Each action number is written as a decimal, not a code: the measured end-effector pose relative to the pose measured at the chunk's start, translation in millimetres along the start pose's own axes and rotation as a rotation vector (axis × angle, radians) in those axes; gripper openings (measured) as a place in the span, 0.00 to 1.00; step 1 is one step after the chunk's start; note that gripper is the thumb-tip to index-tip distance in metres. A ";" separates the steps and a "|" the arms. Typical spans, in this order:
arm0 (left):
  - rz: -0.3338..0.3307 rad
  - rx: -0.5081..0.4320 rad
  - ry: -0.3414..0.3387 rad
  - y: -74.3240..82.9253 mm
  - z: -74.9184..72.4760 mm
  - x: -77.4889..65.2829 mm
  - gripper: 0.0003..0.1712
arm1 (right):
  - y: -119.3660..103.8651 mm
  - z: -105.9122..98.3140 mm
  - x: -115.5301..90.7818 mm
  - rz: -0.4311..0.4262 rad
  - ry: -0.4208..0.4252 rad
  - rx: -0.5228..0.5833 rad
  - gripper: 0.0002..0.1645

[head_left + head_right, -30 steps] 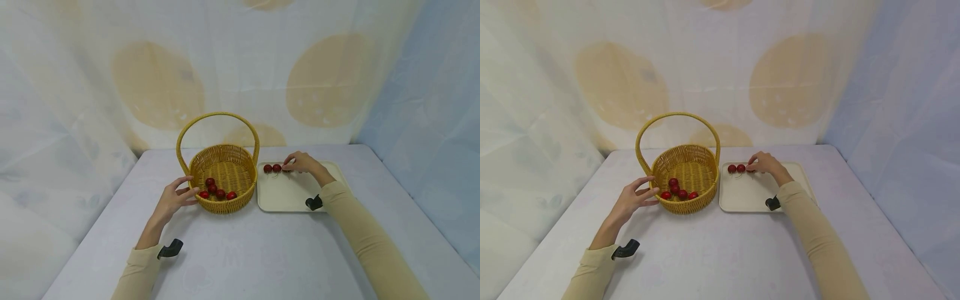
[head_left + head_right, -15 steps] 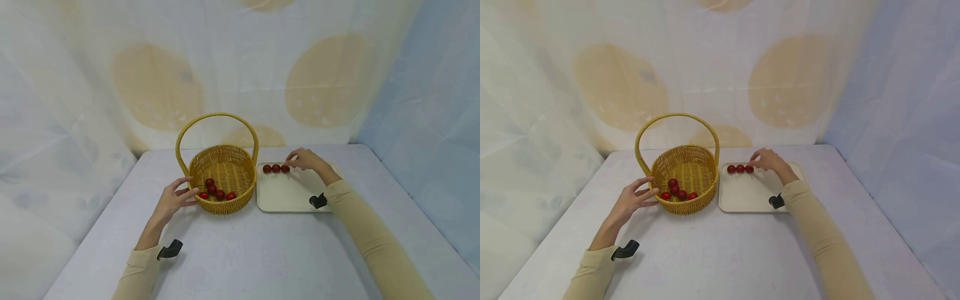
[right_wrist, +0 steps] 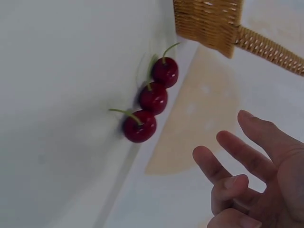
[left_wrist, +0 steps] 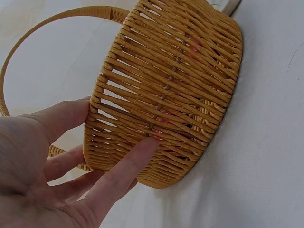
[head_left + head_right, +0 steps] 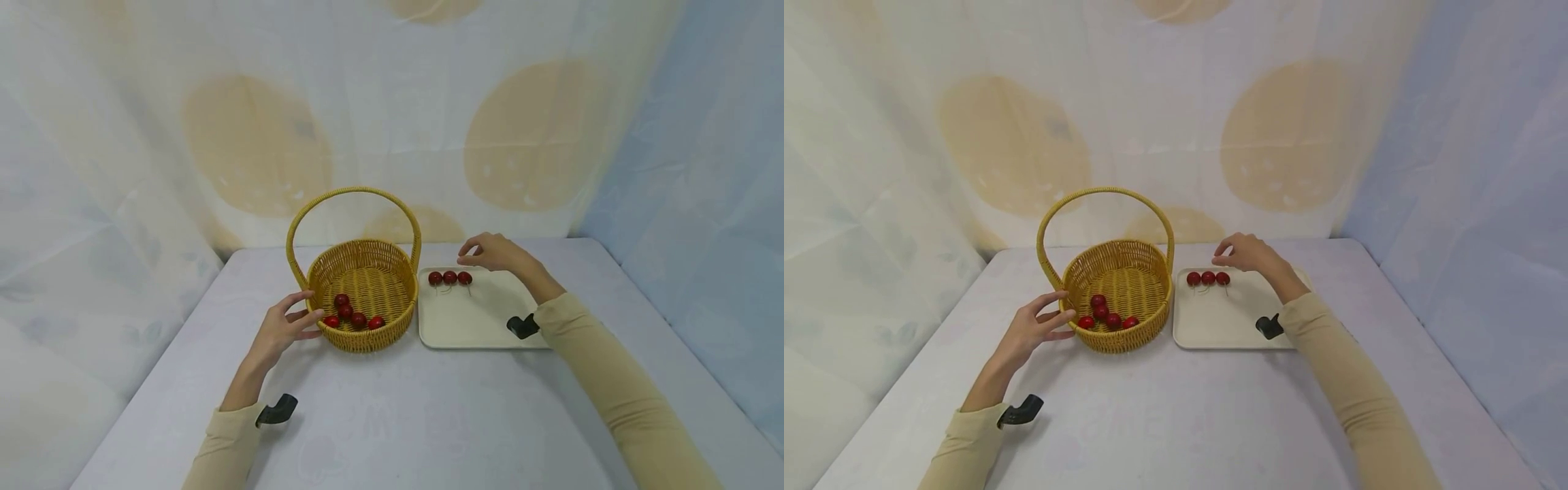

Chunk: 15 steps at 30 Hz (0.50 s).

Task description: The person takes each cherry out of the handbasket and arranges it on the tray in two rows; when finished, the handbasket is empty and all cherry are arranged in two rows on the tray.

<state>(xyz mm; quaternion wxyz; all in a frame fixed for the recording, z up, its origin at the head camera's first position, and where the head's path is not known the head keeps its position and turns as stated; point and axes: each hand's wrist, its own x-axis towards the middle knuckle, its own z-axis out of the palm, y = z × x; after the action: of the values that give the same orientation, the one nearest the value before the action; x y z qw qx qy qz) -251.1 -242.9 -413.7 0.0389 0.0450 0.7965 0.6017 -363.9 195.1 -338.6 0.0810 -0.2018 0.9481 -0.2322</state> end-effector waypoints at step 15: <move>0.007 -0.007 0.002 -1.1 0.3 1.5 0.42 | -55.3 1.9 -7.2 -0.159 -0.037 -0.076 0.20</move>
<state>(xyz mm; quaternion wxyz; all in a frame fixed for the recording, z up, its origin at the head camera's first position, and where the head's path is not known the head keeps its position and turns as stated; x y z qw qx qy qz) -252.6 -242.8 -414.9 0.0364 0.0470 0.7943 0.6046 -337.8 152.4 -313.7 0.0719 -0.2837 0.9355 -0.1980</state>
